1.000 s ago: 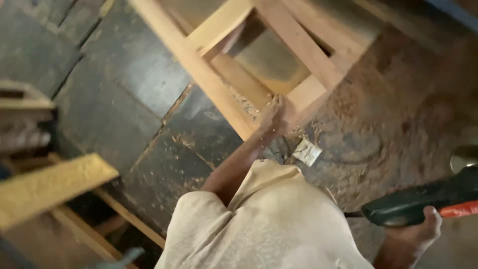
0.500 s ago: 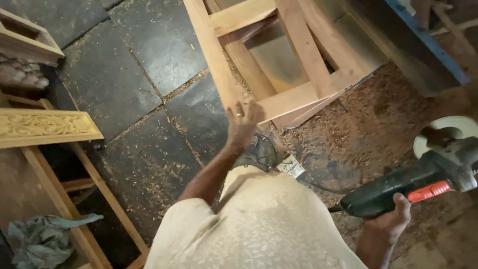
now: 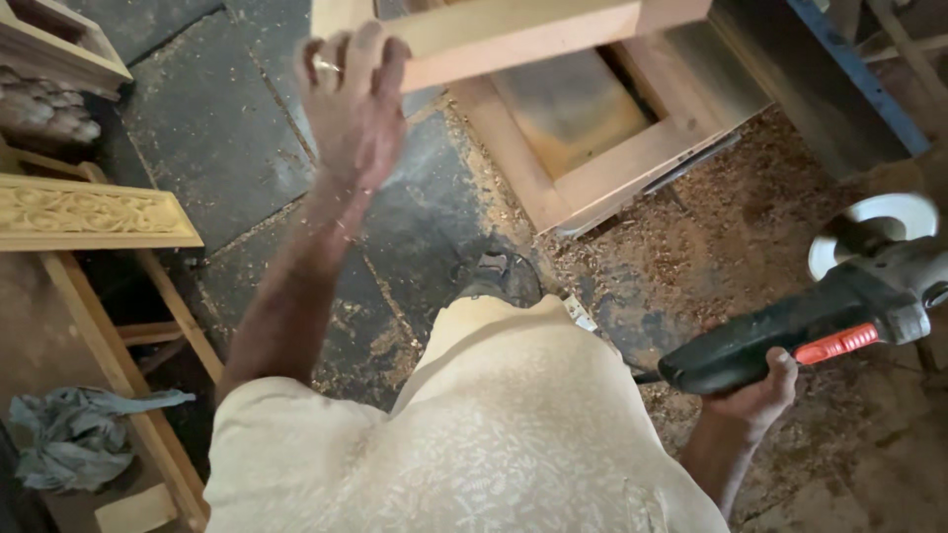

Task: The person uses an angle grinder with a sanding disc to smooth the edges and surfaces of a rectangular wooden frame. The person holds the tool with both hands and moves it along the frame's perimeter, generating wood dust.

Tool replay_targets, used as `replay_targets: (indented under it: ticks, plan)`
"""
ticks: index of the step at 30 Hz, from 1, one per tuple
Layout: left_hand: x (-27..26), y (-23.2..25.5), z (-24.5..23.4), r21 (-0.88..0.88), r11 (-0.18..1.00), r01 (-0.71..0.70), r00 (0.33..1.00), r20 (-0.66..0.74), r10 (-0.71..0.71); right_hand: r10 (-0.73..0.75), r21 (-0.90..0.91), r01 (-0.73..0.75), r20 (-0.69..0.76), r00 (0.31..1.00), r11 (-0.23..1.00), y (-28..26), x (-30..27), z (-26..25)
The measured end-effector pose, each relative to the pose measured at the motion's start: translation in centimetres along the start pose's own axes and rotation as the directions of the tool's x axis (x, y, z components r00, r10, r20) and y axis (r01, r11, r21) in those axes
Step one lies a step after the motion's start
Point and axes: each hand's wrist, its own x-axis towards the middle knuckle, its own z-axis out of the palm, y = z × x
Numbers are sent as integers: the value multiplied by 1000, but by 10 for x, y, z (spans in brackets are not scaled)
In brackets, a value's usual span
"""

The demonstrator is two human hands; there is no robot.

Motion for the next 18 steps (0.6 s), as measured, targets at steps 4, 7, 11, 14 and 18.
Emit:
replay_targets:
  ticks: [4,7,11,14,18]
  plan:
    - [17,-9,-5,51,999,-15,986,-166,24,-37,-8,37,32,999,999,-6,-1,4]
    - [22,-14,-8,40,999,2,992,-127,3,-43,12,43,3,999,999,-5,-2,3]
    - [16,-29,-11,40,999,-3,992,-123,8,-86,-12,86,18,996,996,-5,-5,9]
    - [-1,-45,-20,26,1000,14,997,-76,-12,-115,-7,115,33,993,993,-6,-7,12]
    - [-7,-84,-29,-149,988,28,999,35,-23,-129,26,129,30,991,991,-1,-11,16]
